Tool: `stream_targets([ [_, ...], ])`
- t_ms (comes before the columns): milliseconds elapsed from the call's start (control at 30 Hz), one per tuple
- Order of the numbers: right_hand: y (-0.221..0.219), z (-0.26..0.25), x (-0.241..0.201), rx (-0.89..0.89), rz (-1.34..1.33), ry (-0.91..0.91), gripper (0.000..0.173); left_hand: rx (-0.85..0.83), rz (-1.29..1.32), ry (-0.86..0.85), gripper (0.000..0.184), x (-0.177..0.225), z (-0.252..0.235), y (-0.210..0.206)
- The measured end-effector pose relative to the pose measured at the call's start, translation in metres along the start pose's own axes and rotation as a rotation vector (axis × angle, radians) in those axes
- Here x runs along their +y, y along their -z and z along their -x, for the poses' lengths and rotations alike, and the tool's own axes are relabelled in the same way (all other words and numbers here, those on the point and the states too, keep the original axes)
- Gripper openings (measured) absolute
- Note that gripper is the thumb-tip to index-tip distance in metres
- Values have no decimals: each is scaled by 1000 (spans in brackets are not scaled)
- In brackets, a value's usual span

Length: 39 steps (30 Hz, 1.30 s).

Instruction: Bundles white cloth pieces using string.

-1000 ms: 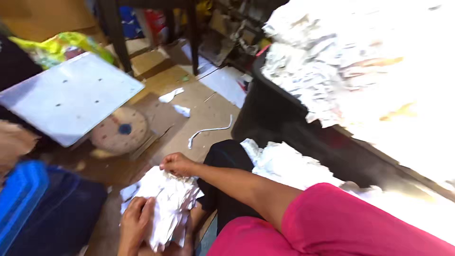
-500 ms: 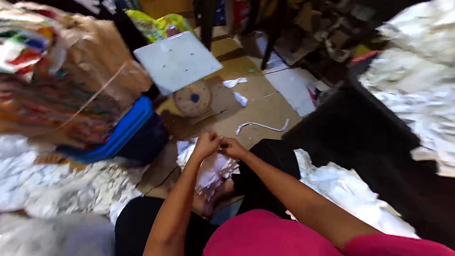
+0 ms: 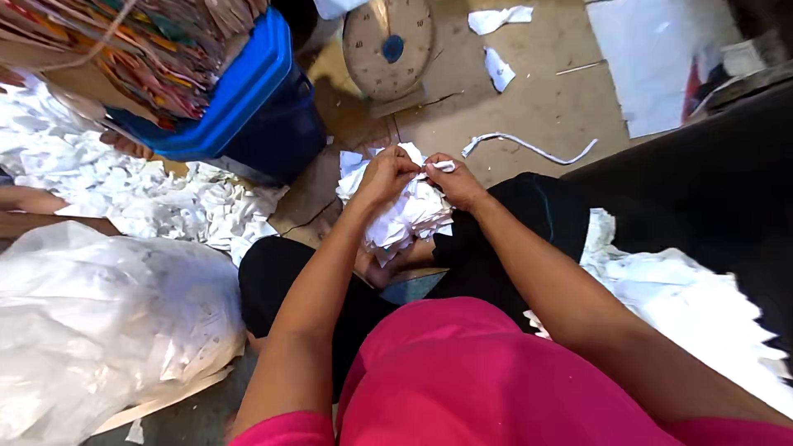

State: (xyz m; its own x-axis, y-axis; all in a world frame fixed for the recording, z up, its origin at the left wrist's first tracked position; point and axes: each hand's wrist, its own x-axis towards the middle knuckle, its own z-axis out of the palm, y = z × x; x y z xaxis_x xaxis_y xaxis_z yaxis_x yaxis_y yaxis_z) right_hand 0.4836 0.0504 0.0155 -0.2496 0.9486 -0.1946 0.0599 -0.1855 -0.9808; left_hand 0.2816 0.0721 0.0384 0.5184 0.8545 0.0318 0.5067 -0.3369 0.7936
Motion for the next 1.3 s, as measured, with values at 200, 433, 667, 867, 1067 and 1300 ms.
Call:
stream_targets([
  [200, 2, -4, -6, -32, -56, -74, 18, 88, 34, 85, 31, 7, -2, -6],
  [433, -7, -10, 6, 202, -222, -31, 11, 71, -137, 202, 19, 32, -8, -19],
  [667, -1, -3, 0, 152, -421, -108, 20, 148, -114, 200, 22, 27, -9, -25],
  [867, 1, -3, -14, 107, -246, -210, 20, 152, -119, 240, 27, 27, -6, -19],
  [1067, 1, 1, -12, 161, -338, -153, 14, 78, -51, 246, 23, 23, -8, -10],
  [1300, -4, -3, -8, 141, -333, -140, 8, 138, 7, 102, 18, 17, -1, -18],
])
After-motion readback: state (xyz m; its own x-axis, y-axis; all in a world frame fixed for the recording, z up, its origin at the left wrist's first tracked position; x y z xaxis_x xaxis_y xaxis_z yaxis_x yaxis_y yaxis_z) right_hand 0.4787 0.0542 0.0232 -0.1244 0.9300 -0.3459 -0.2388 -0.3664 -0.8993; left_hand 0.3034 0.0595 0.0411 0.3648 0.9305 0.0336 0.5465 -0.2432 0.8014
